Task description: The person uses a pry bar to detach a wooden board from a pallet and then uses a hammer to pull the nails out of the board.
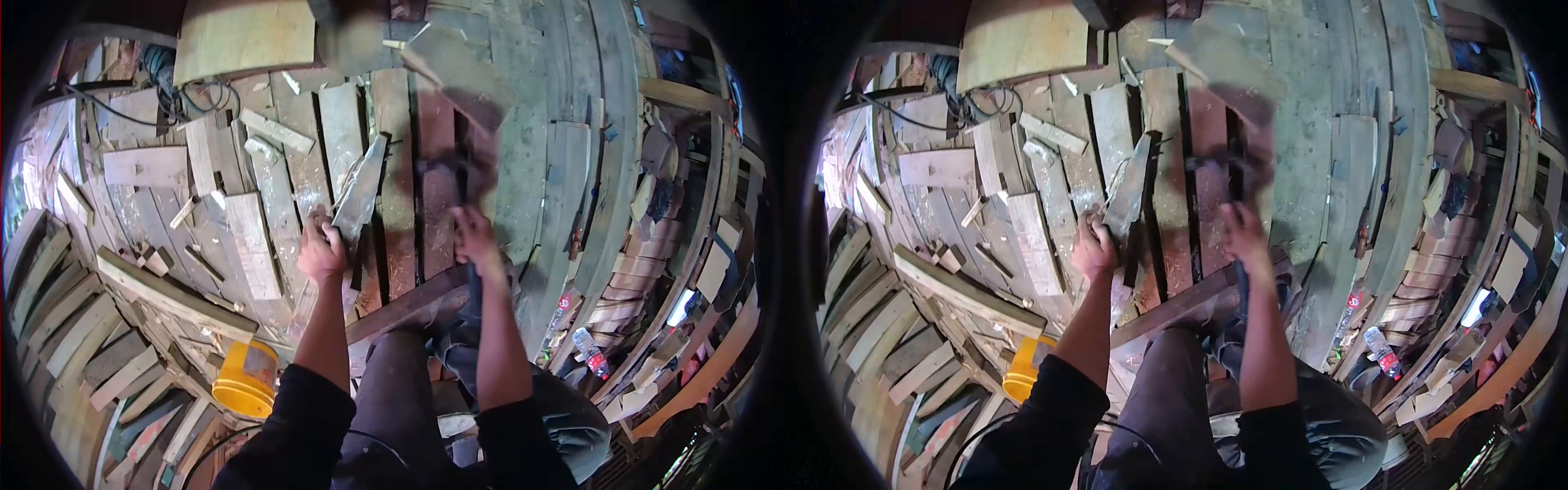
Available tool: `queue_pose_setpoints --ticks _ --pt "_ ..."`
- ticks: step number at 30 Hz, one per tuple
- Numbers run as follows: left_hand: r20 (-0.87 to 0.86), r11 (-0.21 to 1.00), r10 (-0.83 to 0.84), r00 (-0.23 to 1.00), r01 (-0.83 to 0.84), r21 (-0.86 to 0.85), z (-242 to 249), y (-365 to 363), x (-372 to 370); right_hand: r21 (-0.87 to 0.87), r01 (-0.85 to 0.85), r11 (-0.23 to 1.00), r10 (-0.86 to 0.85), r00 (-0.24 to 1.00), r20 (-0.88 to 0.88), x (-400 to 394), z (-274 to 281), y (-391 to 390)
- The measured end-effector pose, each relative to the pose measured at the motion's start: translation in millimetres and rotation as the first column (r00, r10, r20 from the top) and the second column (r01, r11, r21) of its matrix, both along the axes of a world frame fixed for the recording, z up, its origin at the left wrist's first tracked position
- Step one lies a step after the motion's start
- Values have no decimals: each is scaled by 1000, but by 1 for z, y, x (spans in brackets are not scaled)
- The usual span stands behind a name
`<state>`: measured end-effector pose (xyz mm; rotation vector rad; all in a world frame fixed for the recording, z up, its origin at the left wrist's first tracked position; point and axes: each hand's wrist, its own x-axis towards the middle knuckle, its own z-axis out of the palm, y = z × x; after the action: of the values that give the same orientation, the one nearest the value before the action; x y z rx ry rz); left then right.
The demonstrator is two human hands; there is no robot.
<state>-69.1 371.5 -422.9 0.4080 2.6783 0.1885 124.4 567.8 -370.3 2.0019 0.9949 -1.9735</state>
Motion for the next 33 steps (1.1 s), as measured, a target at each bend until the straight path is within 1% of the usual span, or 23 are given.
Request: queue_pose_setpoints --ticks 1,2,3,5,6,8,10,11,12,14,16,18,19,21,22,24,25,26,27,28,29,31,33 --pt "24 994 15 1000 -12 -105 1 2 0 58 47 997 -49 999 21 16 -6 3" --pt "26 995 19 999 -16 -99 0 2 -1 64 43 997 -45 999 23 20 -6 7" --pt "37 997 7 999 -4 -81 -1 0 -1 119 216 969 -223 974 49 25 -4 8" --pt "41 998 5 999 -2 -60 -5 -2 -1 251 490 835 -518 854 55 22 -9 6" --pt "-5 1000 -10 1000 10 -6 -7 -2 0 252 487 836 -514 856 51 15 -16 -2" --pt "-45 999 -26 999 28 45 -6 -1 0 373 605 703 -654 756 7 -7 -26 -28" --pt "39 998 30 999 -28 -57 4 5 -1 173 413 894 -412 910 -46 -26 -26 -54" --pt "-8 1000 17 1000 -17 -22 7 6 0 62 236 970 -231 970 -73 -42 -10 -52" --pt "18 995 94 995 -93 -30 -1 2 -3 -49 41 998 -47 992 -121 -53 9 -46" --pt "-22 994 79 997 -77 71 1 3 -2 -54 47 997 -53 993 -109 -39 19 -39" --pt "-14 996 80 997 -80 38 3 4 -3 -68 41 997 -48 994 -100 -19 23 -33" --pt "-5 996 87 996 -87 10 6 6 -4 83 254 964 -252 967 -38 2 19 -26" --pt "34 997 80 996 -80 -3 8 7 -5 83 251 964 -248 968 -38 6 17 -23" --pt "68 997 81 994 -81 -13 8 6 -5 230 527 818 -542 840 5 10 8 -18" --pt "45 998 68 997 -68 -12 5 4 -4 229 523 821 -537 843 3 4 6 -17" --pt "19 999 54 998 -54 -10 3 3 -4 286 577 765 -621 778 93 -22 -2 -24" --pt "0 999 50 999 -50 17 3 2 -3 207 558 803 -587 800 120 -42 4 -28" --pt "-16 998 45 999 -45 45 3 2 -2 208 560 802 -590 799 121 -51 2 -34" --pt "-13 998 39 999 -39 45 3 3 -3 37 359 933 -359 933 0 -58 1 -39" --pt "9 998 62 998 -62 16 2 3 -6 -96 106 990 -121 979 -162 -60 0 -40" --pt "31 996 86 996 -86 -20 3 1 -7 -100 112 989 -127 979 -158 -54 5 -36" --pt "14 996 85 996 -84 -13 1 5 -8 -14 -107 994 105 991 -80 -34 13 -13" --pt "6 993 86 996 -85 -82 2 -1 -6 -8 5 1000 -5 1000 -29 -7 6 -10"
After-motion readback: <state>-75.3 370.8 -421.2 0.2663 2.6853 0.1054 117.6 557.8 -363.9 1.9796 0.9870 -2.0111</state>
